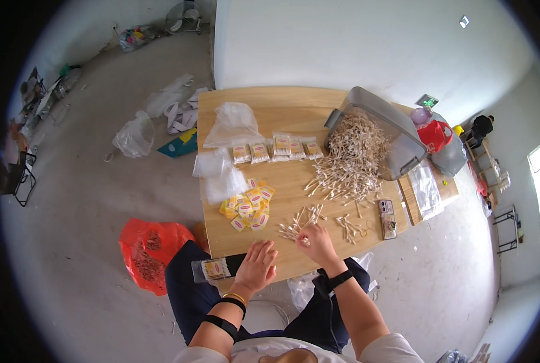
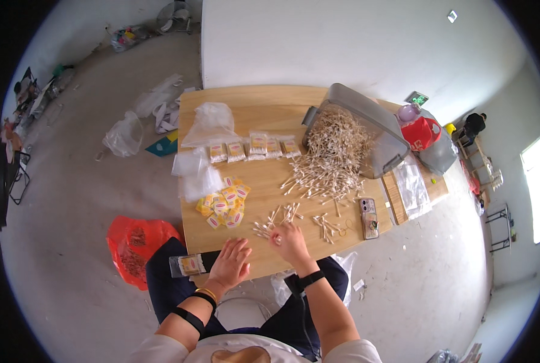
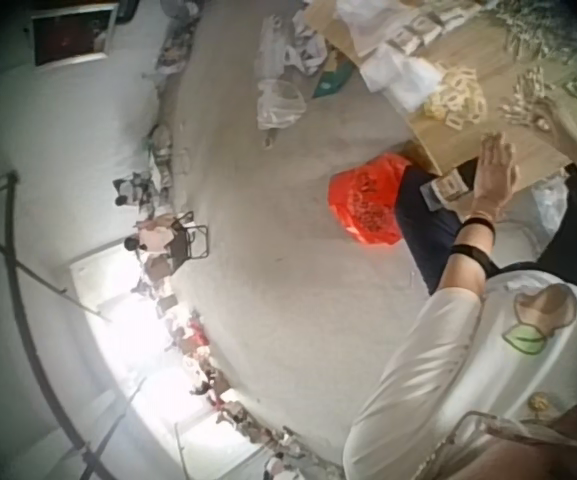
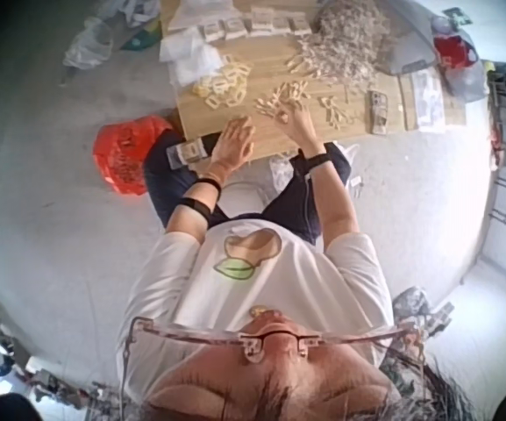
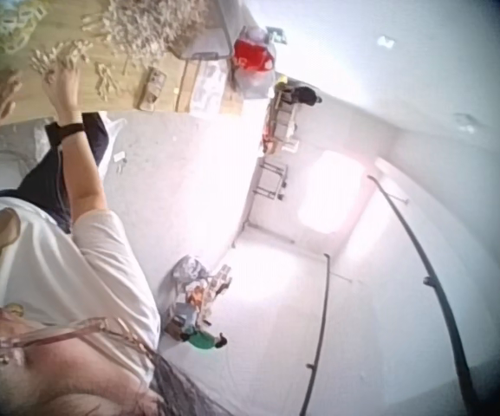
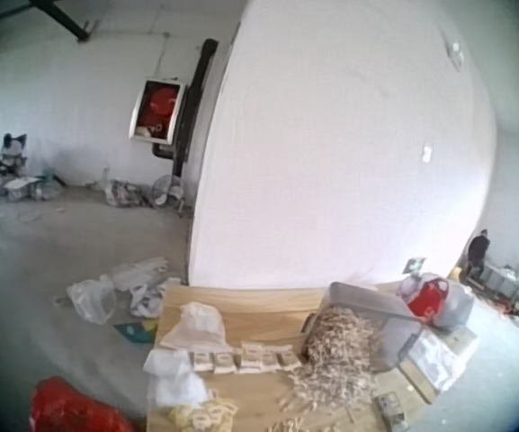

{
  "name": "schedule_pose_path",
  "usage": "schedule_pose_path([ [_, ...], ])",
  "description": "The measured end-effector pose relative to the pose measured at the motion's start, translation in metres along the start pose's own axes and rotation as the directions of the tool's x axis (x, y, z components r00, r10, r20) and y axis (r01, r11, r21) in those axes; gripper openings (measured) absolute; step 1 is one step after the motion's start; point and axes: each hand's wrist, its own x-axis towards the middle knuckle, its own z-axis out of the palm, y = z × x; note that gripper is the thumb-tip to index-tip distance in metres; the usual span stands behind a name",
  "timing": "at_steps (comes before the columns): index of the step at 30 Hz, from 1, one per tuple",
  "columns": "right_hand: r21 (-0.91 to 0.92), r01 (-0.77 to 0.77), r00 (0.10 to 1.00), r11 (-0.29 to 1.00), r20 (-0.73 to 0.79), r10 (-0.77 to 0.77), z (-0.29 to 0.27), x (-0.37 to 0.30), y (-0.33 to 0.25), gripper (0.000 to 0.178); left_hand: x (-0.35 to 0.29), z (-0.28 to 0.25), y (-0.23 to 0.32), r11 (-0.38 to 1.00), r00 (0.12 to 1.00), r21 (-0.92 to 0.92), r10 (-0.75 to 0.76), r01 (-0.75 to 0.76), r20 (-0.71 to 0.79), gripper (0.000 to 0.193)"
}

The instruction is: Packing bunches of cotton swabs into small plastic bags.

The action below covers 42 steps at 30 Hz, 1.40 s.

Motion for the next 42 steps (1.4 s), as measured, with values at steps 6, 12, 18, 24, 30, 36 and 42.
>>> schedule_pose_path([
  [6, -0.346, 0.088, 0.996, 0.934, 0.056, -0.073, 0.017, -0.027, -0.01, 0.015, 0.001, 0.001, 0.002, 0.999, 1.0, 0.033, 0.018, -0.018, 0.002, 0.05],
  [12, -0.226, -0.141, 0.967, 0.964, -0.241, 0.085, 0.008, -0.043, 0.011, 0.021, 0.001, -0.002, 0.003, 1.0, 1.0, 0.025, 0.005, -0.005, 0.005, 0.052],
  [18, -0.199, -0.131, 0.955, 0.971, -0.287, 0.07, -0.002, -0.05, 0.024, 0.022, -0.003, -0.008, 0.004, 0.998, 0.997, -0.051, 0.046, -0.049, -0.061, 0.059],
  [24, -0.126, -0.091, 0.979, 0.988, -0.195, 0.066, 0.011, -0.035, 0.018, 0.013, 0.03, -0.001, 0.025, 0.998, 1.0, -0.06, -0.012, 0.011, -0.018, 0.065],
  [30, -0.205, -0.108, 0.979, 0.973, -0.193, 0.068, 0.027, -0.019, 0.012, 0.008, 0.046, 0.019, 0.029, 0.989, 0.996, 0.148, 0.004, -0.017, 0.088, 0.078],
  [36, -0.179, -0.071, 0.979, 0.981, -0.201, 0.034, 0.03, -0.014, 0.017, 0.009, 0.034, 0.025, 0.033, 0.988, 0.994, 0.156, -0.026, 0.01, 0.102, 0.079],
  [42, -0.257, -0.035, 0.99, 0.966, -0.142, -0.003, 0.03, -0.007, 0.018, 0.008, 0.03, 0.026, 0.035, 0.984, 0.996, 0.18, -0.023, 0.008, 0.082, 0.079],
])
